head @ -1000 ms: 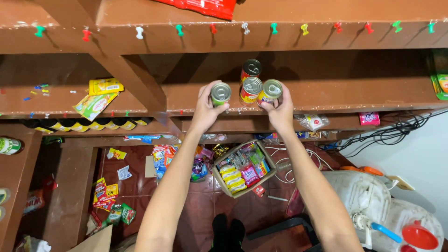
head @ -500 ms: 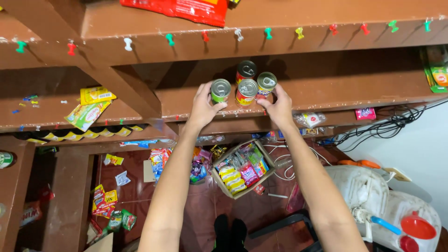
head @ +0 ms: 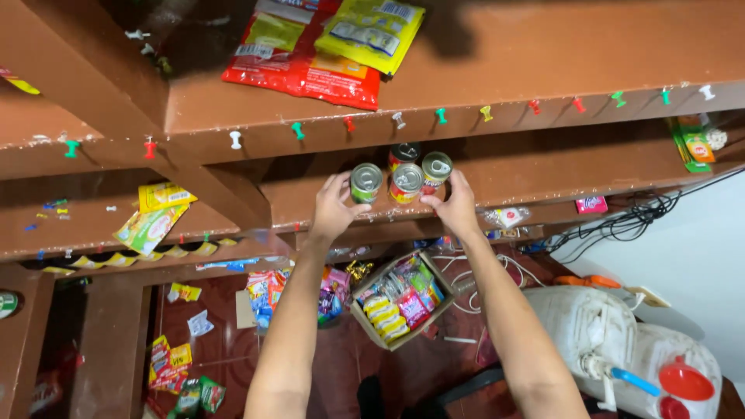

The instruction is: Organize and restock canned goods and other items on grocery store shelves.

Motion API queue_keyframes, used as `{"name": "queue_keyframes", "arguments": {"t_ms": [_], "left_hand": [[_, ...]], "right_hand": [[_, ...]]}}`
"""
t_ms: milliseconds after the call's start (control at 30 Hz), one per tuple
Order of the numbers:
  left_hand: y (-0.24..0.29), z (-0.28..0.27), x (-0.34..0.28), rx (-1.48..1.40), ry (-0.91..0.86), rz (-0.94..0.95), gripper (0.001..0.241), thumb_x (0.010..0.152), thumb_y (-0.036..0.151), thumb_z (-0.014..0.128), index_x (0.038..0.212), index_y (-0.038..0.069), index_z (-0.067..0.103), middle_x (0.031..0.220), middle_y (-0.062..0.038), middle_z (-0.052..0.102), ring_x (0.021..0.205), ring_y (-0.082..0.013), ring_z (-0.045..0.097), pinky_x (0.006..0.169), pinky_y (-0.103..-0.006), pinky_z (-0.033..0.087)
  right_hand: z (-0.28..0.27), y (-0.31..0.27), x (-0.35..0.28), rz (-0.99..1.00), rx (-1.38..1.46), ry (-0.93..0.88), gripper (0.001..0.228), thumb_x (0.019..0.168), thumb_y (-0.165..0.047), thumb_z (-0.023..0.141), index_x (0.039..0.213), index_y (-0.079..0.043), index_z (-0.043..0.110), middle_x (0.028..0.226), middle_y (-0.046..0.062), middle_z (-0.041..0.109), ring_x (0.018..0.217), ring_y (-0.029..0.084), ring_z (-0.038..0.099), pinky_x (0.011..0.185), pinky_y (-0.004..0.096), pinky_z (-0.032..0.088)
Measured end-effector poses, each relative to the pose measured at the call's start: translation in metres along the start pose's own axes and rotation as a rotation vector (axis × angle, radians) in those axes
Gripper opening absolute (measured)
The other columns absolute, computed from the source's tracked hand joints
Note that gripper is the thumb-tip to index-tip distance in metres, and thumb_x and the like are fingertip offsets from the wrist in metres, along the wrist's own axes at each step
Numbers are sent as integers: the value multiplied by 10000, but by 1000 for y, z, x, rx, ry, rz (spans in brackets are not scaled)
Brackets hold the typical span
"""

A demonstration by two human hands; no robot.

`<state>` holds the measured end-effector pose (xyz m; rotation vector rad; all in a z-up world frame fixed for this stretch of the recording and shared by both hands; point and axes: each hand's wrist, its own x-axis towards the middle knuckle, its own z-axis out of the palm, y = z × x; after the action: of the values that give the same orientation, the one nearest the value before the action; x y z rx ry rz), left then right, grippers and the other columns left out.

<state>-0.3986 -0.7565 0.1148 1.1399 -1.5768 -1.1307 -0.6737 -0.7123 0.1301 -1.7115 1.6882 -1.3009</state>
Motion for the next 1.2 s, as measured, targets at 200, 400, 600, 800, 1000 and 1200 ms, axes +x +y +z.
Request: {"name": "queue_keyframes", "arguments": {"t_ms": [200, 400, 600, 800, 1000, 1200], "left_hand": [[-11, -1, 4, -94, -1, 74, 772, 638, -86, 903, 1332, -19, 572, 1308, -100, 591, 1272, -234, 626, 1086, -382, 496], [-12, 4, 4, -41, 16, 81, 714, 649, -85, 911, 1290, -34, 600, 1287, -95, 606, 1232, -217, 647, 1074, -374, 510], [1, 6, 4, -19, 66, 63, 717, 623, -87, 916, 1273, -32, 618, 1257, -95, 622, 1209, -211, 662, 1068, -360, 521], [11, 13, 2, -12, 146, 14, 783, 580, -62, 921, 1294, -28, 602, 1278, -97, 613, 1229, -223, 649, 1040, -364, 525], [22, 26, 2, 161, 251, -99, 887, 528, 37, 987, 1308, -26, 569, 1275, -116, 615, 1165, -227, 662, 993, -361, 592], [32, 32, 0, 204, 298, -61, 818, 562, 70, 963, 1297, -33, 619, 1278, -135, 667, 1168, -229, 692, 991, -357, 560]], "right_hand": [[-3, -6, 7, -5, 11, -42, 683, 686, -150, 942, 1272, -29, 612, 1248, 138, 661, 1192, 305, 643, 1050, 387, 492], [-10, -3, 6, 41, 10, -108, 696, 713, -208, 924, 1308, -28, 611, 1310, 144, 631, 1250, 300, 602, 1078, 396, 462], [-23, 7, 19, -51, 16, -241, 674, 759, -214, 889, 1345, -46, 601, 1340, 148, 617, 1290, 320, 572, 1115, 400, 440], [-33, 41, 63, -92, -257, -560, 706, 703, -340, 937, 1310, -121, 649, 1328, 140, 635, 1291, 344, 566, 1124, 421, 454], [-36, 43, 72, -306, -131, -479, 891, 673, -361, 948, 1412, -61, 550, 1467, 229, 514, 1368, 415, 472, 1119, 473, 411], [-29, 62, 63, -308, -45, -457, 822, 718, -404, 911, 1392, -68, 583, 1428, 214, 574, 1334, 390, 541, 1110, 455, 453]]}}
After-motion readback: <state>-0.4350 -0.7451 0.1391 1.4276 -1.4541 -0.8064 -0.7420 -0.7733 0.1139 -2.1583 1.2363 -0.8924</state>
